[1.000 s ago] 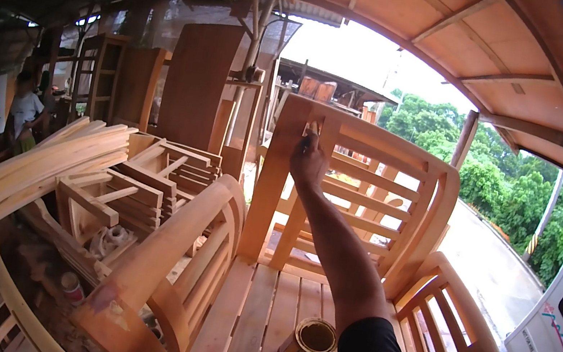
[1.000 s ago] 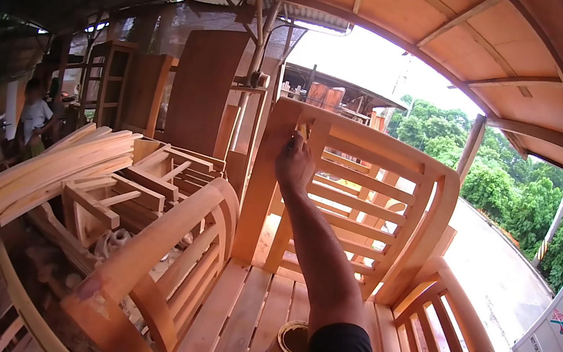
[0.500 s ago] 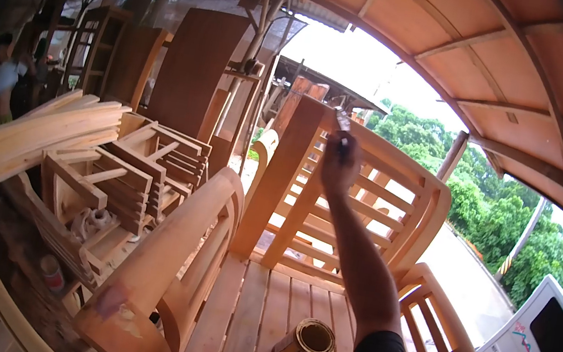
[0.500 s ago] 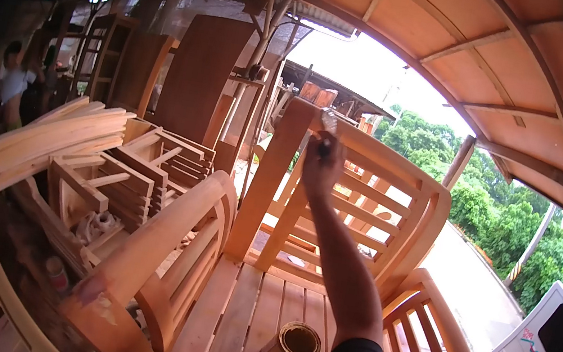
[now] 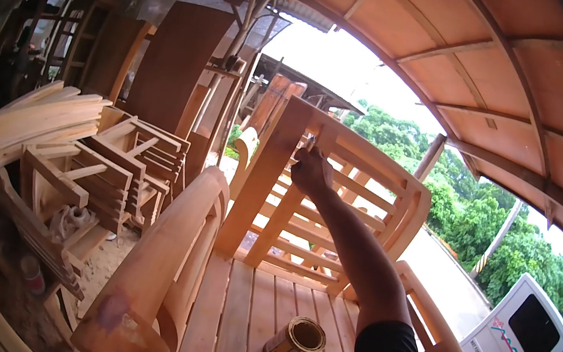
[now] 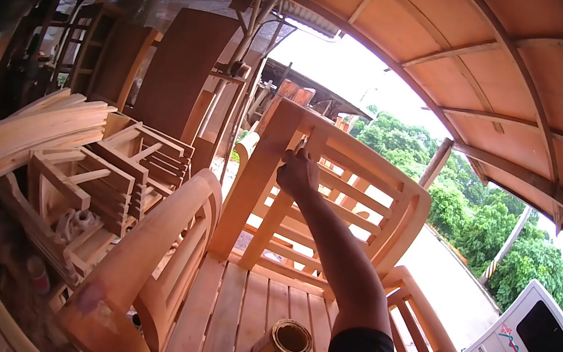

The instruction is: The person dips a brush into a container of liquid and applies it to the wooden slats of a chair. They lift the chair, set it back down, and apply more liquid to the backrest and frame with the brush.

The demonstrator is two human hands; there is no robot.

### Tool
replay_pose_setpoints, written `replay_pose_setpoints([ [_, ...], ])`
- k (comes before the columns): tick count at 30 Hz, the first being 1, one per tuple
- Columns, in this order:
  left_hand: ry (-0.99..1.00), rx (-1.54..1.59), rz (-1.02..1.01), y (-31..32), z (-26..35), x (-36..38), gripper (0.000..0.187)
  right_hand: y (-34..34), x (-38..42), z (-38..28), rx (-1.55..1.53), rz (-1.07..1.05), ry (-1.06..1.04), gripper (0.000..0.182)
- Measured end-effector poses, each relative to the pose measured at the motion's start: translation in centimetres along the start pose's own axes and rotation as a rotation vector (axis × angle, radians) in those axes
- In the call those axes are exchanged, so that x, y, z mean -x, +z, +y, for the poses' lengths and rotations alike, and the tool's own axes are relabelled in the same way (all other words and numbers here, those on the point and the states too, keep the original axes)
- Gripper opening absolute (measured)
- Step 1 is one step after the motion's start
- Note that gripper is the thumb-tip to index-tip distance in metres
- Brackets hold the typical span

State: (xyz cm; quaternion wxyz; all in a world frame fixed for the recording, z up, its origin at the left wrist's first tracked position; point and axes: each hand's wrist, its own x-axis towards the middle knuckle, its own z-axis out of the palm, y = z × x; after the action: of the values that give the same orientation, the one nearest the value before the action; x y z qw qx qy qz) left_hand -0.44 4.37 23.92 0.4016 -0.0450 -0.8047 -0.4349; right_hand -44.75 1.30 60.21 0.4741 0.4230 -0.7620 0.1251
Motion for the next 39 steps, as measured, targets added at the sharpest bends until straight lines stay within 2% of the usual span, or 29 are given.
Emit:
replay_pose_setpoints([
  [2, 0.077, -0.027, 0.009, -0.5, 0.6, -0.5, 0.029, 0.0, -0.9, -0.2, 0.058, -0.032, 0.041, 0.027],
  [6, 0.01, 0.028, -0.033, -0.4, 0.1, -0.2, 0.028, 0.7, -2.4, -0.2, 0.111, 0.106, -0.011, 0.023],
  [12, -0.017, 0.04, -0.039, 0.2, -0.7, 0.2, 0.028, 0.4, -0.4, -1.2, 0.121, 0.128, -0.041, 0.02],
  [18, -0.035, 0.029, -0.034, -0.4, 0.4, -0.5, 0.027, 0.2, -2.5, -0.5, 0.118, 0.282, -0.049, 0.017],
  [24, 0.021, 0.03, -0.022, -0.3, 0.3, -1.1, 0.022, 0.6, -1.5, -0.8, 0.054, 0.156, 0.088, 0.015],
  [28, -0.017, 0.02, -0.037, -0.7, 0.8, -1.1, 0.02, 0.2, -2.6, 0.3, 0.005, 0.329, -0.048, 0.012],
  [34, 0.036, -0.003, -0.009, 0.2, -0.5, -0.6, 0.02, 0.6, 0.0, 0.3, -0.043, 0.218, 0.072, 0.016],
  [37, -0.002, 0.001, -0.017, -0.1, 0.0, -0.6, 0.02, 0.9, -1.7, 1.4, -0.187, 0.379, -0.024, 0.017],
  [39, -0.037, -0.006, -0.028, -0.4, 0.7, -0.9, 0.019, 0.2, -0.9, 1.4, -0.197, 0.409, -0.043, 0.017],
])
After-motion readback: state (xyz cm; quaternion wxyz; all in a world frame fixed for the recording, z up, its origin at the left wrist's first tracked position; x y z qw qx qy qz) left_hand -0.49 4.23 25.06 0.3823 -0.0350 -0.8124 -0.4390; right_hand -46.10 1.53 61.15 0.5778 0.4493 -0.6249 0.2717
